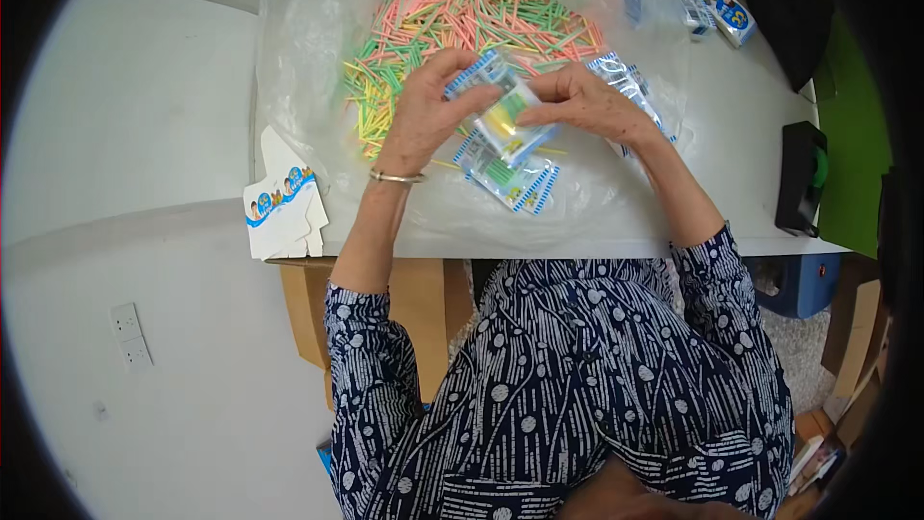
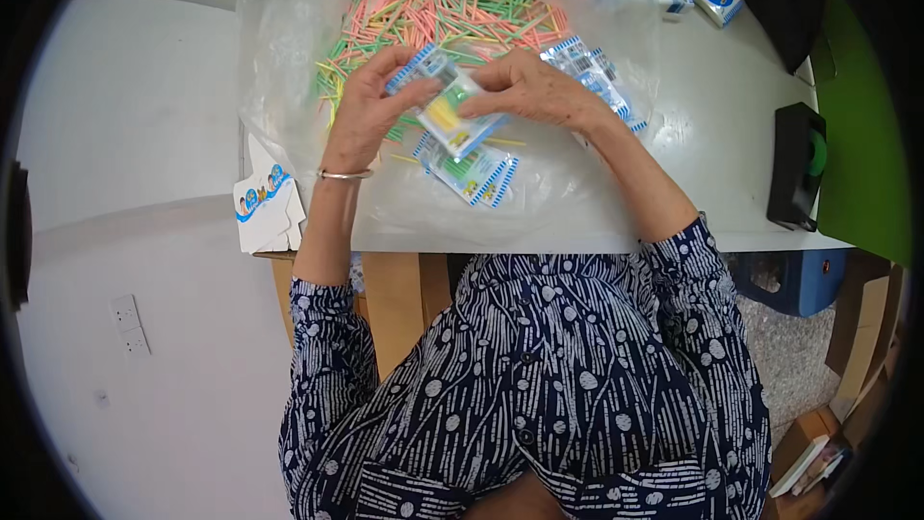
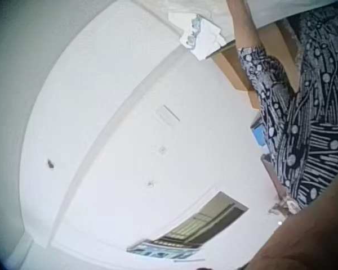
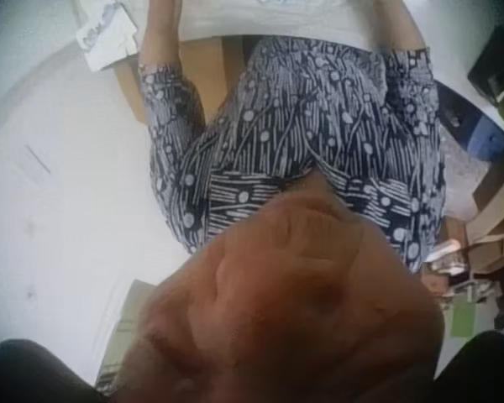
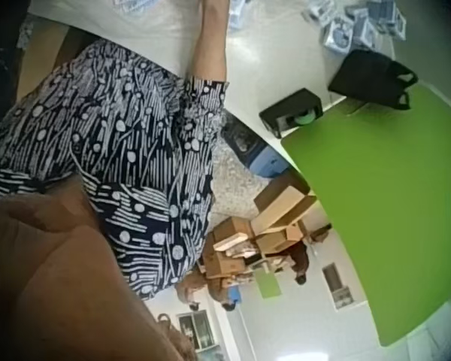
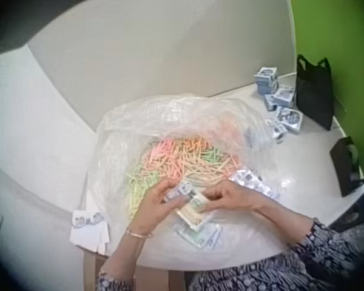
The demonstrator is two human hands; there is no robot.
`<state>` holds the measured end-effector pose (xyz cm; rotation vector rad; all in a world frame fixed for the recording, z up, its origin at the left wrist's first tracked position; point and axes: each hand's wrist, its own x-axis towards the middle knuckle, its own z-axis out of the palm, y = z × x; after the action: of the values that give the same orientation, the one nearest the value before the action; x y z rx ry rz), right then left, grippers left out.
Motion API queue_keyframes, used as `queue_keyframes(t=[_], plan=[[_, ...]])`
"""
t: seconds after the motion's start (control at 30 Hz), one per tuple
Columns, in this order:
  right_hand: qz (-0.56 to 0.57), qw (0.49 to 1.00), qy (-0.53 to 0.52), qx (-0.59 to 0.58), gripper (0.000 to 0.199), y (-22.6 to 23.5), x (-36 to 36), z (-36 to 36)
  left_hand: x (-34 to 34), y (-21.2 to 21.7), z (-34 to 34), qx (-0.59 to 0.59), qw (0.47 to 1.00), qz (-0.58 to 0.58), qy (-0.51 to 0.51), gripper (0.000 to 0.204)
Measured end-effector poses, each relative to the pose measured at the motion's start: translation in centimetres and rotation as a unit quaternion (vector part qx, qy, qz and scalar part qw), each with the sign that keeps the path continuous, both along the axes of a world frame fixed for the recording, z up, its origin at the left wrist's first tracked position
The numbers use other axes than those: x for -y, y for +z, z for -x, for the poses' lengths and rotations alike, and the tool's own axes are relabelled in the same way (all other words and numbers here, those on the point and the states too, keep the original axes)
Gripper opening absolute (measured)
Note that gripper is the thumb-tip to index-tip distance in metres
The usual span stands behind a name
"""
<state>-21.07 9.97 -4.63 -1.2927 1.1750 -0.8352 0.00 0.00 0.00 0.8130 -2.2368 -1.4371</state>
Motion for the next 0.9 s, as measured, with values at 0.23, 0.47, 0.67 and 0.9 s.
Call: queue_keyframes(t=[0.23,0.47,0.67,0.9], plan=[[0.272,0.909,-0.054,-0.312,0.015,-2.0,-3.2,-1.3,-4.9,-2.6,-4.3,0.185,0.979,0.060,0.069,0.035],[0.381,0.746,-0.003,-0.546,0.005,-3.1,-4.3,-4.3,-5.7,-1.6,-4.3,0.124,0.939,0.311,0.076,0.035],[0.273,0.884,-0.178,-0.336,0.014,0.3,-0.2,-2.5,-3.6,-2.4,-3.1,0.083,0.930,0.343,0.097,0.031],[0.293,0.797,-0.282,-0.448,0.030,1.0,-2.7,1.3,-2.1,-2.2,0.5,0.067,0.899,0.433,0.014,0.038]])
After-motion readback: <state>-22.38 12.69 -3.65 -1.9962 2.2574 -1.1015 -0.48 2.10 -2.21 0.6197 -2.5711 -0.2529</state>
